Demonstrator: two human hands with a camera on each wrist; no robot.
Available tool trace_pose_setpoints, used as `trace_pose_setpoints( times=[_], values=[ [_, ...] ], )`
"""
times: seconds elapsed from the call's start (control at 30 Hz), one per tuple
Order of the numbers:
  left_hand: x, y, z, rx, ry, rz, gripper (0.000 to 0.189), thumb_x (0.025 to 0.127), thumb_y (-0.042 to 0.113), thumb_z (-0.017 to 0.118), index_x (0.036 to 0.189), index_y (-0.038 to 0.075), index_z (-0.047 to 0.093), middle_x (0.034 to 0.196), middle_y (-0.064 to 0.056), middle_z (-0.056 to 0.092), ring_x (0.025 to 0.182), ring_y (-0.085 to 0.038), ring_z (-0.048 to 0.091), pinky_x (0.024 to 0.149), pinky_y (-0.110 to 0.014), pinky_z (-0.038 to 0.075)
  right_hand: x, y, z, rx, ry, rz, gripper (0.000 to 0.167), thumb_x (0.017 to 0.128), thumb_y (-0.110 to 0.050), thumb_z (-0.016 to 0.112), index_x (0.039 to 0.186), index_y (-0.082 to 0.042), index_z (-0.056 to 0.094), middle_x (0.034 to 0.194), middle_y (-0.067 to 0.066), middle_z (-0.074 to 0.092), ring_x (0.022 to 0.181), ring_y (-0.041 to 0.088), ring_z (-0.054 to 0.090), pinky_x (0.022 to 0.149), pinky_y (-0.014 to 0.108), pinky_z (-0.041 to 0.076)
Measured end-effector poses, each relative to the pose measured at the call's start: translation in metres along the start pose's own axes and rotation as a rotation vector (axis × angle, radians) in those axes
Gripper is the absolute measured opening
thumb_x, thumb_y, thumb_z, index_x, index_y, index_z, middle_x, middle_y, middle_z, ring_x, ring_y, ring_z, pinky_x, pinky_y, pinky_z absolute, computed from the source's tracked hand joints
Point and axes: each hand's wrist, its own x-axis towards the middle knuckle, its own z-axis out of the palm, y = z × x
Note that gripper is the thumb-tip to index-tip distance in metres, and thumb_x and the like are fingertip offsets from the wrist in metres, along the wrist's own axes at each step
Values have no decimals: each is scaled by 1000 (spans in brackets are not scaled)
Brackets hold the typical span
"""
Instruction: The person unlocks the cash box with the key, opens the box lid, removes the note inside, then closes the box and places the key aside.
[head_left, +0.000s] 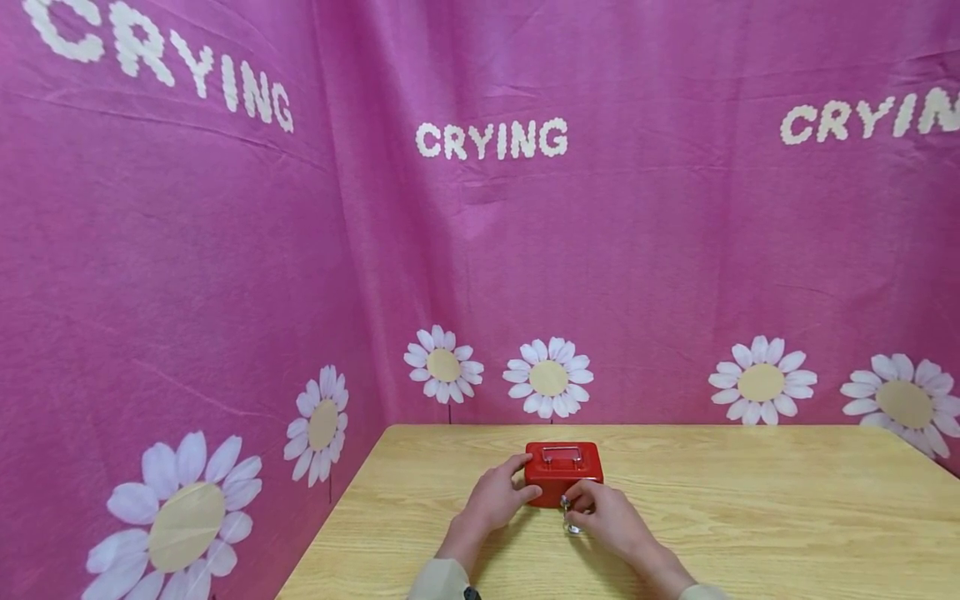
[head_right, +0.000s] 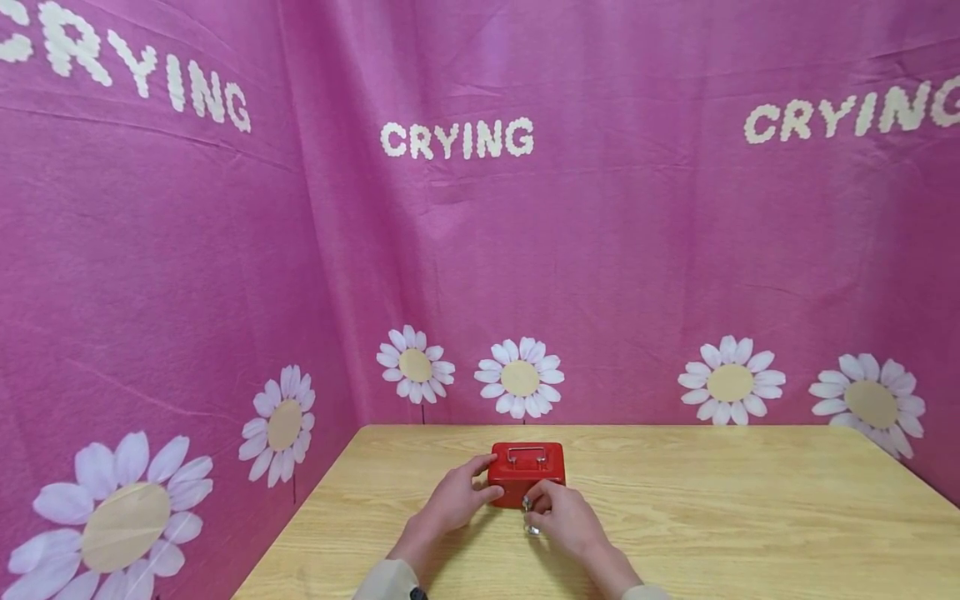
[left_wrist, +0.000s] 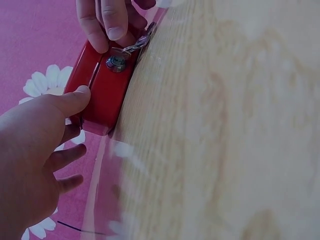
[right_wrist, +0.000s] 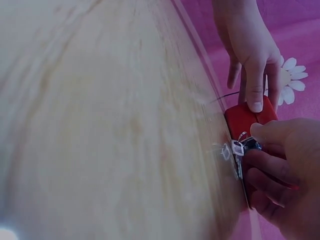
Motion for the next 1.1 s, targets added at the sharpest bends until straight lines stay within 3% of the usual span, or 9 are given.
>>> trace_pose_setpoints(
  times=[0.27,0.7,1.1],
  values=[
    [-1,1,-1,-7,0,-10,58,92,32,71,145,19,51,140,-4,61,116,-30,64,103,-53,47,1,2,3,-1,14,-40,16,80,-7,78,94,-6,69,78,-1,70,71,5,62,64,21,50],
    [-1,-1,0,-33,-6,-11,57,92,31,71,144,19,52,141,-4,60,124,-30,60,105,-55,45,4,2,7,17,11,-16,13,81,-7,78,92,-6,71,80,1,72,71,8,63,61,20,49],
    [1,-3,2,-26,0,-11,58,91,32,72,144,19,52,141,-3,60,129,-29,56,107,-55,44,5,1,11,8,71,27,10,79,-2,76,87,-8,72,81,0,73,72,8,62,62,20,49]
  ],
)
